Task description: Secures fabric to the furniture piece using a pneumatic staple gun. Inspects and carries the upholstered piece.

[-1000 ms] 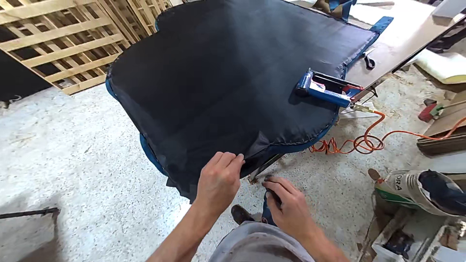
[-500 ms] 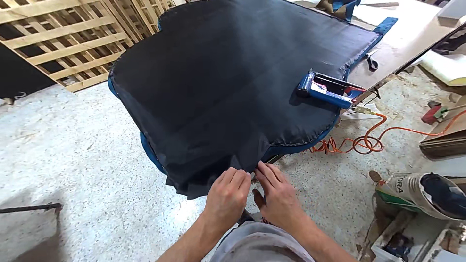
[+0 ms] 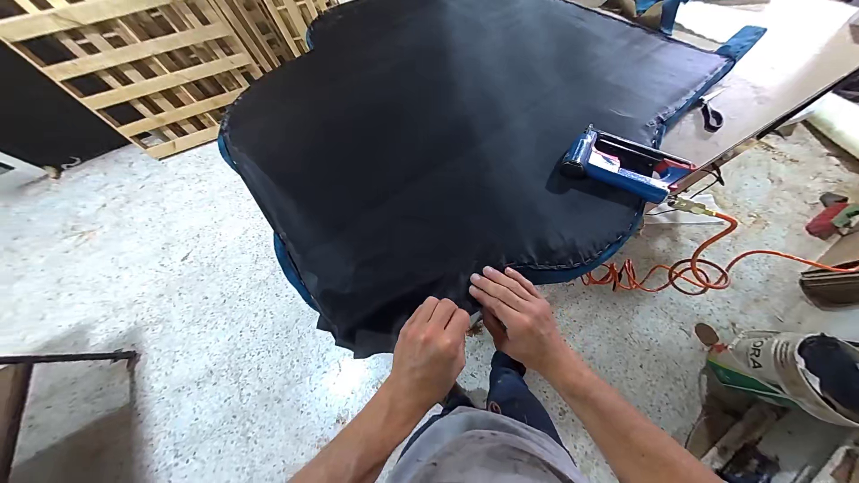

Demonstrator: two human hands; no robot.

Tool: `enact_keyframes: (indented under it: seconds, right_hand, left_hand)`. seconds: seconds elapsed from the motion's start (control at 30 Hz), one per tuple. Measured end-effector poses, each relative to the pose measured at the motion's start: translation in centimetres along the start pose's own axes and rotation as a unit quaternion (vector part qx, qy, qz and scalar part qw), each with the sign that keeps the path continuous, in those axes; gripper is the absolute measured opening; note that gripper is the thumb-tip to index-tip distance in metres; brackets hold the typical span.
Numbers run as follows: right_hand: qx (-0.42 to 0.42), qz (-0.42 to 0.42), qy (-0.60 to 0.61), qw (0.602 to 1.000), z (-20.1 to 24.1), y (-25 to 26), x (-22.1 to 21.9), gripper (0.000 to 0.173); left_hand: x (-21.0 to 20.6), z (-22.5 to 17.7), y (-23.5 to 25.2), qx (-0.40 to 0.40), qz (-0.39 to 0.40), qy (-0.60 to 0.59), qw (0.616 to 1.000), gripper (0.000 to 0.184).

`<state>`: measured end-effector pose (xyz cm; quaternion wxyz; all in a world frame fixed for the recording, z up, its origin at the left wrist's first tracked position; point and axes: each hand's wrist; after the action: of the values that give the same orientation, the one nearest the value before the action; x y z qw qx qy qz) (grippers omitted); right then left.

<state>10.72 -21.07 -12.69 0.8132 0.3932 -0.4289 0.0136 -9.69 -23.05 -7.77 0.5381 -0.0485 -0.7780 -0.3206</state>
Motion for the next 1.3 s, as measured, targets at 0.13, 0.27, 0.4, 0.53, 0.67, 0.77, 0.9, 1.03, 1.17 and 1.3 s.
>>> enact_keyframes:
  seconds: [0.13, 0.27, 0.4, 0.53, 0.67, 0.77, 0.9, 1.03, 1.17, 1.3]
  right_hand:
    - [-0.014, -0.024, 0.003, 1.0, 0.2, -0.5, -0.6, 0.028]
    - [-0.029, -0.03, 0.018, 0.999, 0.3, -0.2, -0.4, 0.029]
    - [-0.071, -0.055, 0.047, 0.995, 1.1, 0.8, 0.5, 0.03]
    - [-0.087, -0.068, 0.027, 0.994, 1.1, 1.5, 0.6, 0.032]
    - [-0.067, -0.045, 0.008, 0.997, 1.3, 1.7, 0.3, 0.033]
    - [-0.06, -0.03, -0.005, 0.998, 2.1, 1.0, -0.5, 0.031]
    - [-0.085, -0.048, -0.01, 0.995, 3.2, -0.5, -2.2, 0.031]
    - [-0.105, -0.036, -0.044, 0.993, 4.2, -0.8, -2.4, 0.035]
    - [-0.168, -0.047, -0.083, 0.981, 6.8, -1.3, -2.4, 0.03]
    - [-0.21, 0.021, -0.12, 0.97, 8.6, -2.4, -2.4, 0.026]
  left_hand:
    - [0.3, 0.7, 0.2, 0.017, 0.072, 0.041, 0.996, 0.037]
    - [0.6, 1.2, 0.6, -0.018, 0.059, 0.019, 0.998, 0.022]
    - [1.0, 1.1, 1.7, -0.023, -0.005, -0.014, 1.0, 0.019]
    - [0.9, 1.2, 1.6, -0.027, -0.006, -0.022, 0.999, 0.016]
    - [0.3, 1.5, 0.8, -0.029, 0.011, -0.022, 0.999, 0.016]
    - [0.2, 1.8, 0.8, -0.041, 0.02, -0.035, 0.998, 0.017]
    - [0.2, 1.9, 0.7, -0.051, 0.062, -0.015, 0.997, 0.018]
    - [2.3, -0.4, 1.2, -0.017, 0.085, 0.015, 0.996, 0.028]
    - [1.9, -2.2, 2.4, 0.036, 0.038, -0.057, 0.997, 0.032]
    - [0.2, -0.9, 2.7, 0.066, 0.086, -0.036, 0.993, 0.036]
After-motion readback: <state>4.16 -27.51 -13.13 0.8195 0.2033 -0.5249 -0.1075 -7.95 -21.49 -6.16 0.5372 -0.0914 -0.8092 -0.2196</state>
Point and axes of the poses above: each hand's wrist, its own y-axis towards the middle knuckle, its own x-axis out of the back of the hand, z = x × y
